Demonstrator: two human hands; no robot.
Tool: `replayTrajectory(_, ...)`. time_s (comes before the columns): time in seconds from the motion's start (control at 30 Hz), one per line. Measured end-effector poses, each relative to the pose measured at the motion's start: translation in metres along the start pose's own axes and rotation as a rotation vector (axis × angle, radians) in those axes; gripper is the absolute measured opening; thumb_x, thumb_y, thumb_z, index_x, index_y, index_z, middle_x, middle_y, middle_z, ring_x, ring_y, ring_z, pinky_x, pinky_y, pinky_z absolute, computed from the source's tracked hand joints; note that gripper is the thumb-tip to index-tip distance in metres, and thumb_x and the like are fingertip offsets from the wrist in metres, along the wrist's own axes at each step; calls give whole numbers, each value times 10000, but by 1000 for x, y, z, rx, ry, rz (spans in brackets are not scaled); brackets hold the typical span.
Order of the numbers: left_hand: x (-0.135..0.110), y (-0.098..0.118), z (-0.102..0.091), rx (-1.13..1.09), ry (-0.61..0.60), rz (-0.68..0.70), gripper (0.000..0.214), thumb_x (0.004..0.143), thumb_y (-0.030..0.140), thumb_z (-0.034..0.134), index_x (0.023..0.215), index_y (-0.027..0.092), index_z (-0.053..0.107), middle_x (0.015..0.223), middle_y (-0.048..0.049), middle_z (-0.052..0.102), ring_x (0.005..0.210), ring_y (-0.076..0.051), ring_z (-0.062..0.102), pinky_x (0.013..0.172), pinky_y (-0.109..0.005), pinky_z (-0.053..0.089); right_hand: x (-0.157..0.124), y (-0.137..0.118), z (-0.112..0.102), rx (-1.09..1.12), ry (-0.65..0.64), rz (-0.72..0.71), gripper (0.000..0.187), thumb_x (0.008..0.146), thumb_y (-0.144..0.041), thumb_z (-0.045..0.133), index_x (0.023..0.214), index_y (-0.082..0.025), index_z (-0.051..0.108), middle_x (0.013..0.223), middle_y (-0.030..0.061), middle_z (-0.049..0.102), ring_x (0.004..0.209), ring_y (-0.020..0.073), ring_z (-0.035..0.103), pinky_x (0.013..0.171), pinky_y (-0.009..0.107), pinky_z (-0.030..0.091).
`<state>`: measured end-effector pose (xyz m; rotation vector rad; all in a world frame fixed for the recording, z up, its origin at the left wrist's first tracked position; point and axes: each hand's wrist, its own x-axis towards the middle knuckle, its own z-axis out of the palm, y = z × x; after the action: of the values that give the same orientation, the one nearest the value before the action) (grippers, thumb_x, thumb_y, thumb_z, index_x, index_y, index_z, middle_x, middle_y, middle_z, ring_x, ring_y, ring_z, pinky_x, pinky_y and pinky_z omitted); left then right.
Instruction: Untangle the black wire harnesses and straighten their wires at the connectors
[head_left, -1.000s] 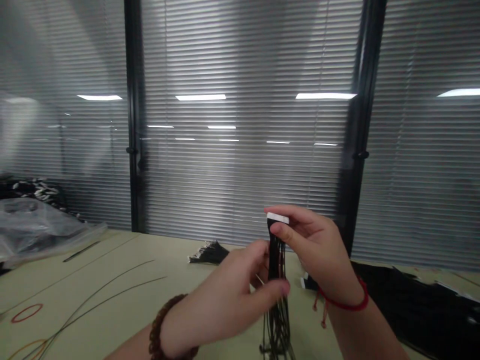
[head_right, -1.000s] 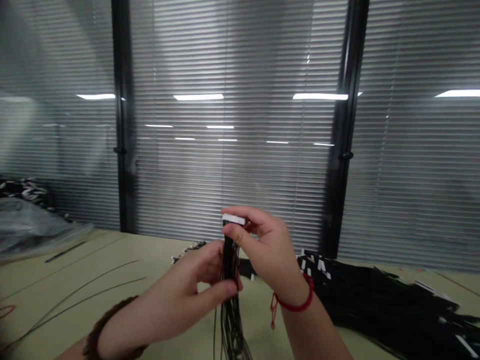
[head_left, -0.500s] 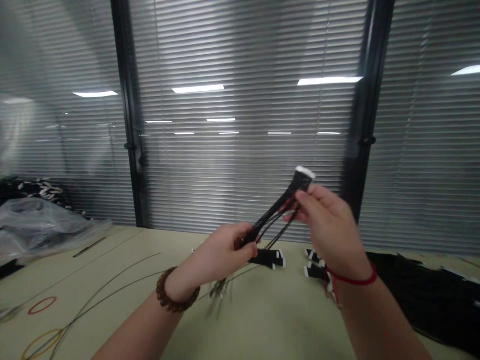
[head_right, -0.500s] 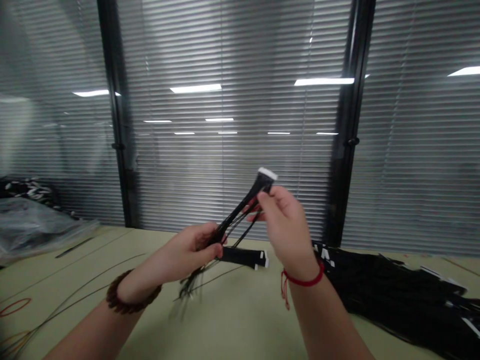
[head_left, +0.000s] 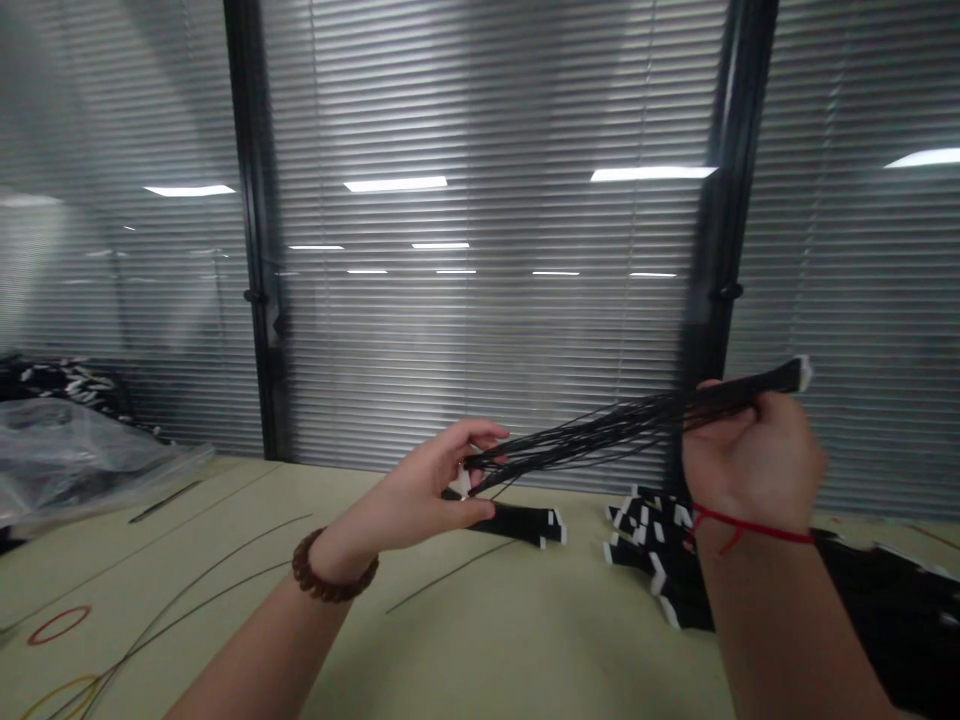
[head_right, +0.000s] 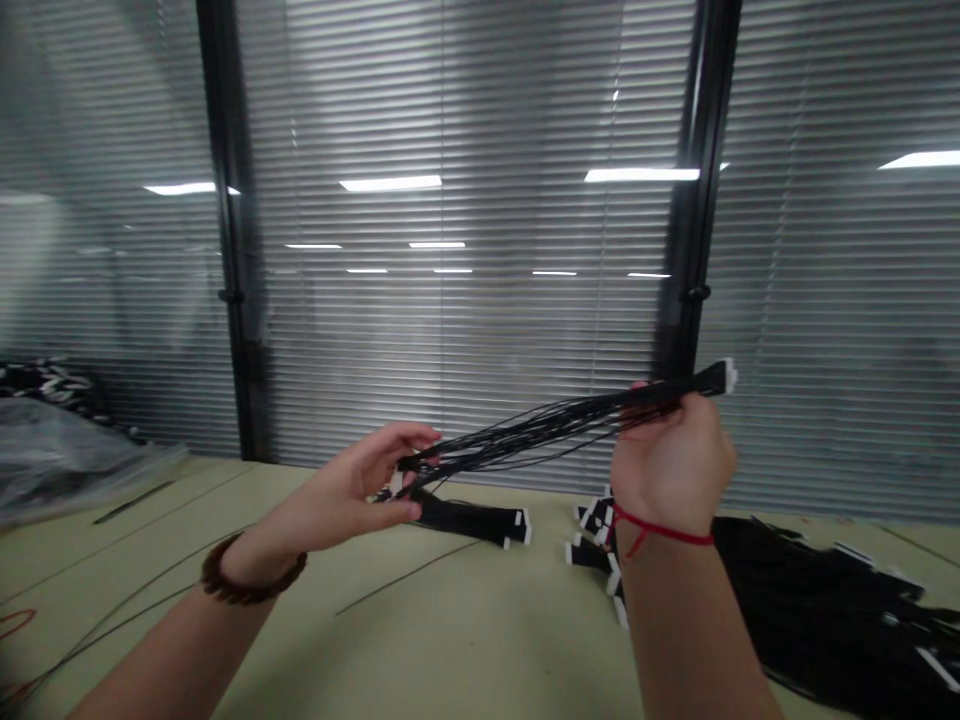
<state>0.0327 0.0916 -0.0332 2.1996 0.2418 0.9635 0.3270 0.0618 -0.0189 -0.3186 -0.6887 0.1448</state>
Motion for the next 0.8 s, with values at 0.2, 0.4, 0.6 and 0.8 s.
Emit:
replayTrajectory(0.2,-9,24,-8,158,-179,152,945,511,234,852,1323,324,376,1333,-72,399,1231,-279,386,1023,-405,343,-1,-1,1,133,131,89,196,901,-319,503,879,-133,561,823,15,559,689,93,544,592,226,474)
replayTrajectory(0.4,-9,33,-5,618,50,279,347,864,71,440,1165,236,487,1163,-85,513,1070,-187,489,902,-326,425,-11,-12,10,176,43,133,217,905,-326,494,817,-135,547,731,-9,528,588,66,495,508,187,433)
replayTrajectory(0.6,-5,21,-2,972,436,204,345,907,160,364,1242,206,433,1238,-82,575,1148,-201,516,982,-358,397,-14,-18,17,179,52,188,259,906,-352,482,761,-140,515,651,-31,473,514,55,436,426,166,374)
replayTrajectory(0.8,-3,12,-20,1115,595,-40,221,892,233,369,993,162,552,876,-115,689,779,-282,625,680,-395,464,-26,-32,29,88,-145,297,331,907,-403,455,712,-135,450,556,-70,346,421,26,321,366,143,248)
